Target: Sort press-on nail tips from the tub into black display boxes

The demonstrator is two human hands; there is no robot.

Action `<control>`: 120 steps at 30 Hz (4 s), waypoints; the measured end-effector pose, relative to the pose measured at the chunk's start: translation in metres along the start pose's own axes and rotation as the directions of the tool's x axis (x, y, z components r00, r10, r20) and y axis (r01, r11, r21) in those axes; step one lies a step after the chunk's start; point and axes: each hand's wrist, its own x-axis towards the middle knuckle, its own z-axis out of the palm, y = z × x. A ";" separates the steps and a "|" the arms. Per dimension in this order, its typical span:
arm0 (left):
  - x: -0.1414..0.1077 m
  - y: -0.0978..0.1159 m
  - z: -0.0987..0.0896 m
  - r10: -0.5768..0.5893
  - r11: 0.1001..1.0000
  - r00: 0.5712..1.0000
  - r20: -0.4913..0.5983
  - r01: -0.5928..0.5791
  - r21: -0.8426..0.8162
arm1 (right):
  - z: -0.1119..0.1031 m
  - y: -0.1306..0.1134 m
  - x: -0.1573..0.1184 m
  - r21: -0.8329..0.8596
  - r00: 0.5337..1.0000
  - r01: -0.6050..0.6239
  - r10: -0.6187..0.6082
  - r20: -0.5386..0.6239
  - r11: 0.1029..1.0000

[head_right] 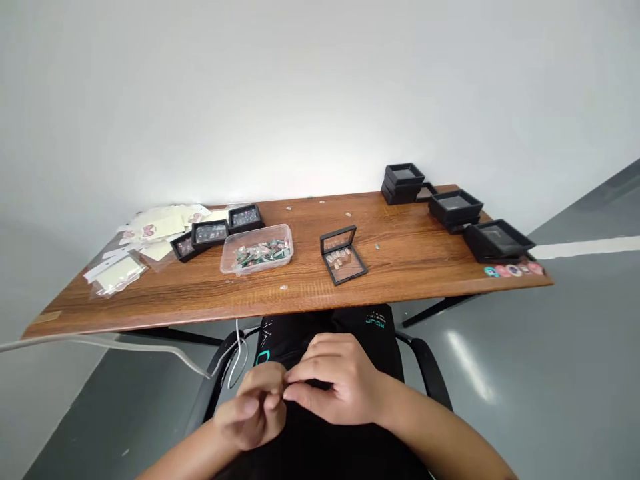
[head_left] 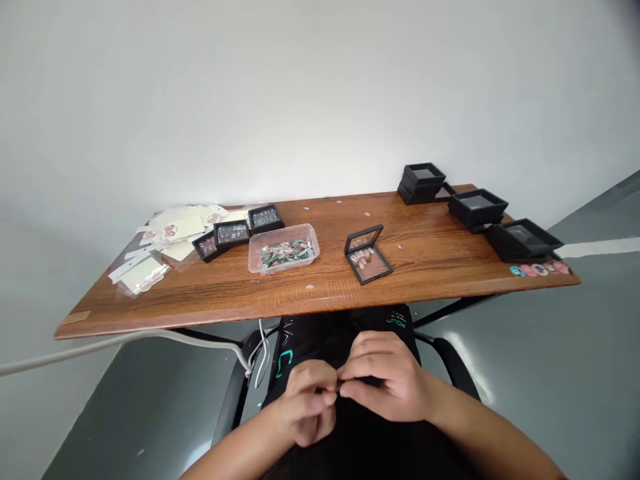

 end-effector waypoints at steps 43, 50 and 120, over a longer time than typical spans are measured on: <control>0.017 -0.001 0.020 -0.191 0.982 0.980 0.063 0.190 0.015 | -0.001 0.069 -0.052 0.557 0.723 -0.690 0.459 0.515 0.462; 0.018 -0.003 0.021 -0.206 0.978 0.977 0.047 0.206 0.010 | -0.001 0.070 -0.051 0.579 0.729 -0.682 0.482 0.486 0.448; 0.043 -0.038 0.004 0.190 0.866 0.972 0.136 -0.231 0.444 | 0.011 0.051 -0.040 0.235 0.797 -0.575 0.601 -0.056 0.784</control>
